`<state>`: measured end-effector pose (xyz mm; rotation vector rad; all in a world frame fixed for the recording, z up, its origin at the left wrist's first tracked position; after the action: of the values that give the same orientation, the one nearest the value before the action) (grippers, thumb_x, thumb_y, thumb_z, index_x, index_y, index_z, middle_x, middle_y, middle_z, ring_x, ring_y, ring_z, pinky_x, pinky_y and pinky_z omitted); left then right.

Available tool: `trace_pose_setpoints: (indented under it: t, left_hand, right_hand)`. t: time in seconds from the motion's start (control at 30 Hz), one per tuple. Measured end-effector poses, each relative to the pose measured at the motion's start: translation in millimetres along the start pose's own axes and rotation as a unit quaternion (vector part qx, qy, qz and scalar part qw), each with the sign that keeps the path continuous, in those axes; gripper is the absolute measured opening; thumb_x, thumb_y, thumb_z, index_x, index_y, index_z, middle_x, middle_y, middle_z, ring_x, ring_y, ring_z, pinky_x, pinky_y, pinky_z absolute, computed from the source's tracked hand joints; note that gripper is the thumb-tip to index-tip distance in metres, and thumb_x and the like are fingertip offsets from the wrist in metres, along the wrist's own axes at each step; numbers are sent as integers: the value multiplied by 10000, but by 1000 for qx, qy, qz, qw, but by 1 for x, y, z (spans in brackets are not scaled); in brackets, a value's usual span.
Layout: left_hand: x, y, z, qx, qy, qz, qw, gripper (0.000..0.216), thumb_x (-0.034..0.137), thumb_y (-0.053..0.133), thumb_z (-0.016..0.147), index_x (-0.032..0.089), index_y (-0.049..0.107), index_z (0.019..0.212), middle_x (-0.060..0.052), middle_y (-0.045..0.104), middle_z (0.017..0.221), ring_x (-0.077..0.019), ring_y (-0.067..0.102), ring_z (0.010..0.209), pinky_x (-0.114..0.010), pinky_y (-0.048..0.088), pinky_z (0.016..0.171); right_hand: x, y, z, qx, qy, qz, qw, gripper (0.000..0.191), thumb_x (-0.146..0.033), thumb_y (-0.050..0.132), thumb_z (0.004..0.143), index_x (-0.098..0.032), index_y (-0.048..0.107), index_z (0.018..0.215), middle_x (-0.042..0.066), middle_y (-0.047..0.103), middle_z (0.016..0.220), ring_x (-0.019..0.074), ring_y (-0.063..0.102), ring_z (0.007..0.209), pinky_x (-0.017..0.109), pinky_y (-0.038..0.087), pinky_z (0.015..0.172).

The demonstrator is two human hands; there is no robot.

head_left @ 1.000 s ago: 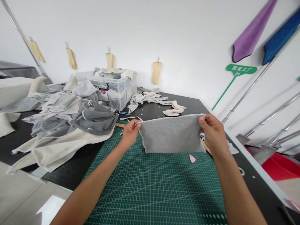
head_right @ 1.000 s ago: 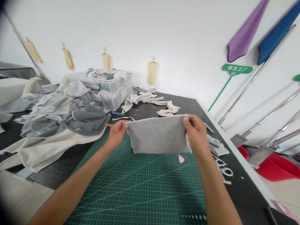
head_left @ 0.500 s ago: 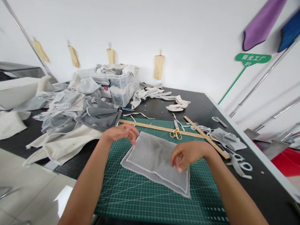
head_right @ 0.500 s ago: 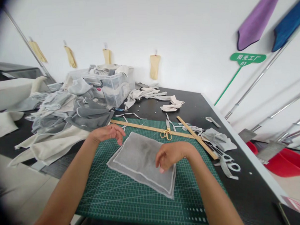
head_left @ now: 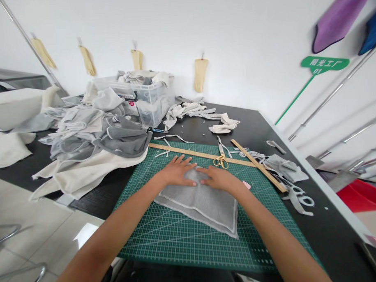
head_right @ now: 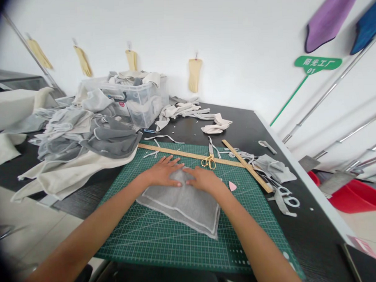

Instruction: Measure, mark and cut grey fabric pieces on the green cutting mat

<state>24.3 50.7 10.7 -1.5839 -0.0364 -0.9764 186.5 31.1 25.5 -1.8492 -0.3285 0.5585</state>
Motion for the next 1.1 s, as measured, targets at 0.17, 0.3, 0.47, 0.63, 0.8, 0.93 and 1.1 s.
trace_pose_setpoints:
  t: [0.17,0.3,0.47,0.63,0.8,0.93,1.1]
  left_hand:
    - [-23,-6,-8,-21,-75,37,996,1099,738,832,485,317,529,1455,-153,282,1639,-503,119,1514,-653,66,1181]
    - [-43,-19,-17,-69,-125,77,987,1211,760,815,480,318,414,1533,-154,184,1665,-515,63,1516,-658,110,1179]
    - [-58,-29,-26,-162,-153,146,964,1290,798,743,549,339,168,1608,-119,-9,1686,-457,-40,1535,-618,113,1204]
    - [-68,-36,-30,-164,-152,150,963,1261,789,712,607,294,142,1618,-135,-32,1684,-444,-36,1538,-584,136,1216]
    - [-60,-43,-18,-40,-136,115,983,1098,810,522,796,229,100,1627,-160,59,1684,-413,-6,1547,-574,130,1223]
    - [-18,-45,-6,73,-29,33,996,813,680,371,966,261,139,1622,-72,78,1699,-300,-23,1569,-492,97,1258]
    - [10,-9,0,-57,70,-32,995,540,568,378,1015,311,502,1474,-14,311,1645,-240,146,1562,-433,163,1260]
  right_hand:
    - [18,-4,-10,-68,83,-34,994,914,-503,750,800,-334,317,1588,140,539,1498,387,574,1288,470,466,999]
    - [18,-13,-26,-82,146,-80,983,1247,-588,860,619,-246,207,1624,264,424,1546,474,470,1360,599,375,1064]
    - [-60,7,-29,-33,-45,-19,998,1242,-820,670,686,-266,92,1636,247,122,1671,424,116,1539,657,30,1186]
    - [-125,43,-31,43,-96,2,994,1177,-897,432,782,-139,133,1631,272,-12,1664,482,-78,1522,713,-80,1146]
    - [-143,45,-39,73,-153,-6,985,1122,-862,419,825,-112,168,1621,263,47,1667,449,-35,1537,695,-87,1161]
    - [-140,37,-41,35,-210,24,977,1131,-857,453,817,-103,187,1616,282,52,1662,427,-13,1544,660,-59,1183]
    - [-112,2,-36,3,-249,140,958,606,-518,529,990,-190,466,1495,155,513,1511,267,446,1399,428,318,1141]
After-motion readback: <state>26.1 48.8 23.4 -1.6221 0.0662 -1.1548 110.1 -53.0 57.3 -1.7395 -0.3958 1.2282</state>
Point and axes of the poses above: each hand's wrist, its own z-axis towards the middle knuckle, its own y-axis out of the palm, x = y × z, the point moved 8 cm from there along z, towards the middle knuckle
